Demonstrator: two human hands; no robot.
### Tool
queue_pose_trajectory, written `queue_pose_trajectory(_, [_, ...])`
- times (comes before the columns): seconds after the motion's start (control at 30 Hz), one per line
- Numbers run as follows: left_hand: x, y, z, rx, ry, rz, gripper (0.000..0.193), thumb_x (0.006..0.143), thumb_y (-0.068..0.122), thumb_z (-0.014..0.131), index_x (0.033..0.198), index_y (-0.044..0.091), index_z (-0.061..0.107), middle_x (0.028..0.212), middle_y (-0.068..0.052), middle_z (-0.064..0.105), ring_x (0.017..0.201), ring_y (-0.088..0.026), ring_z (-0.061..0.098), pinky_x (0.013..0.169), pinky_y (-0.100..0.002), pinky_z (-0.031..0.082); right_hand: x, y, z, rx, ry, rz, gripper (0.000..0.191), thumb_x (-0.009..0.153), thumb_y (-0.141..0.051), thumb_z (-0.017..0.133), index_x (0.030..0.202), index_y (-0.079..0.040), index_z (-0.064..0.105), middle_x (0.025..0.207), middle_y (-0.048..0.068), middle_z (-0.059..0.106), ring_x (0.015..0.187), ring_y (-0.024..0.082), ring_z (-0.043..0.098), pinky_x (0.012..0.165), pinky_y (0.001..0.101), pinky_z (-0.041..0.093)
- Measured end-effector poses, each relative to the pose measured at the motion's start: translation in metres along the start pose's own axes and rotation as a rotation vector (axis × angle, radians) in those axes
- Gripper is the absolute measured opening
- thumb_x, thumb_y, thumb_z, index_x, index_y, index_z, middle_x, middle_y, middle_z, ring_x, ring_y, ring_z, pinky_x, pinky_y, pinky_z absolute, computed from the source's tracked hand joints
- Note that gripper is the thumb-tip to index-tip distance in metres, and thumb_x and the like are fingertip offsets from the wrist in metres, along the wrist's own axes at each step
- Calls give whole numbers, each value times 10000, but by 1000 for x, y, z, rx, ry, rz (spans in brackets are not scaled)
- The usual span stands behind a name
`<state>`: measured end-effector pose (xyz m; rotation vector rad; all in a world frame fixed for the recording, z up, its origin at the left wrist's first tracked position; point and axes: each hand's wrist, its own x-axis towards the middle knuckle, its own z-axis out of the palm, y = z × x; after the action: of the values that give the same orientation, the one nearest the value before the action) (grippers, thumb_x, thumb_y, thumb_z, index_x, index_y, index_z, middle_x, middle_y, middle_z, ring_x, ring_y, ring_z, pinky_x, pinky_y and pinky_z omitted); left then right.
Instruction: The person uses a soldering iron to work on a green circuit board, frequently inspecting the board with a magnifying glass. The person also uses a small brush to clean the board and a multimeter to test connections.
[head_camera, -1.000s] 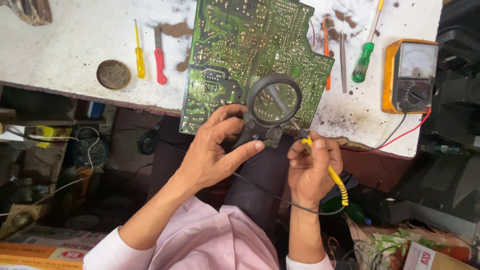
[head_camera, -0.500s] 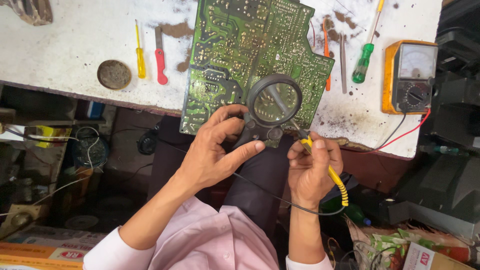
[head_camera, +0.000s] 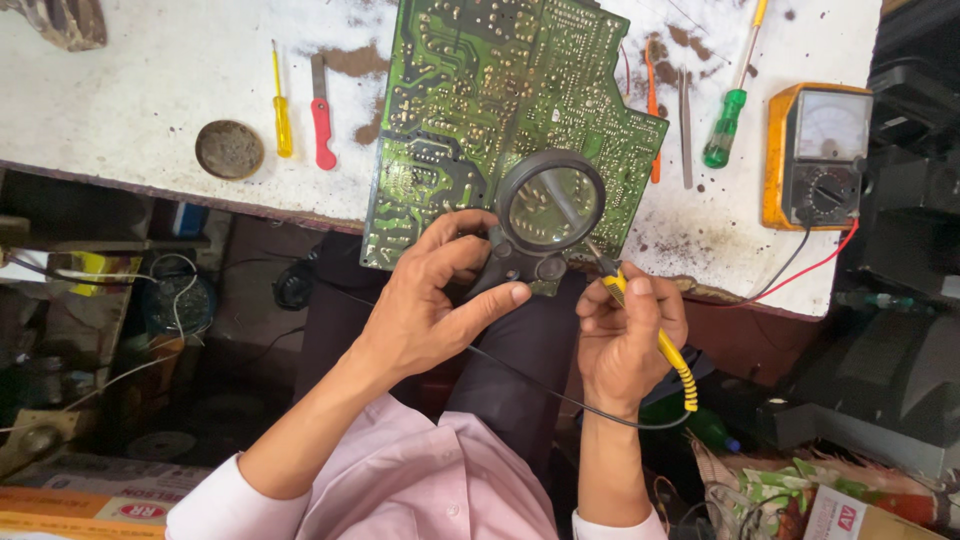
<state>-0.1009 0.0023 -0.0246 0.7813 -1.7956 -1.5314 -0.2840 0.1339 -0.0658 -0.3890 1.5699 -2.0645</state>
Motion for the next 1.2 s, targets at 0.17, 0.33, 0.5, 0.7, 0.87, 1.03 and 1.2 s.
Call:
queue_pose_trajectory(0.17, [0,0,-1,5,-2,-3,325,866,237,833,891,-21,638,1288,-146,626,699,-86,611,593,-262,518,1,-2,2,54,-7,57,284,997,-239,651,1101,23,623,779,161,658,611,230,599,522,275,441])
queue_pose_trajectory(0.33, [1,1,0,9,0,3,328,868,235,837,885,-22,633,1283,-140,629,695,-83,598,594,-259,511,2,-5,4,57,3,74,288,996,-242,650,1106,22,624,777,157,657,619,231,604,514,276,434])
queue_pose_trajectory(0.5, [1,3,-1,8,-1,-14,326,862,230,839,879,-20,630,1272,-129,634,660,-75,547,571,-259,483,0,-6,5,38,9,30,276,997,-239,651,1092,18,618,786,157,665,627,240,619,511,282,440])
queue_pose_trajectory(0.7, [0,4,-2,8,-2,-21,329,859,230,838,870,-17,622,1266,-125,634,649,-70,544,565,-259,478,-1,-6,5,38,8,41,265,997,-234,654,1092,11,618,787,157,664,620,237,613,515,279,442])
queue_pose_trajectory(0.87, [-1,4,-1,2,0,-10,322,867,229,836,876,-17,627,1268,-127,635,669,-80,545,582,-261,485,0,-6,5,48,-2,37,270,994,-233,660,1087,17,620,770,162,655,611,232,608,514,270,440])
queue_pose_trajectory(1.03, [0,3,-2,-2,-3,3,317,870,232,834,877,-13,634,1270,-132,631,688,-76,577,598,-257,504,0,-6,6,54,-1,36,270,996,-231,663,1084,21,617,764,164,651,606,230,602,513,264,432])
queue_pose_trajectory(1.2, [-1,3,-3,-4,-5,-7,312,871,232,831,882,-14,639,1273,-133,634,680,-77,573,591,-260,500,-1,-5,6,72,-3,58,272,992,-228,664,1089,23,621,759,162,646,609,230,597,512,270,430])
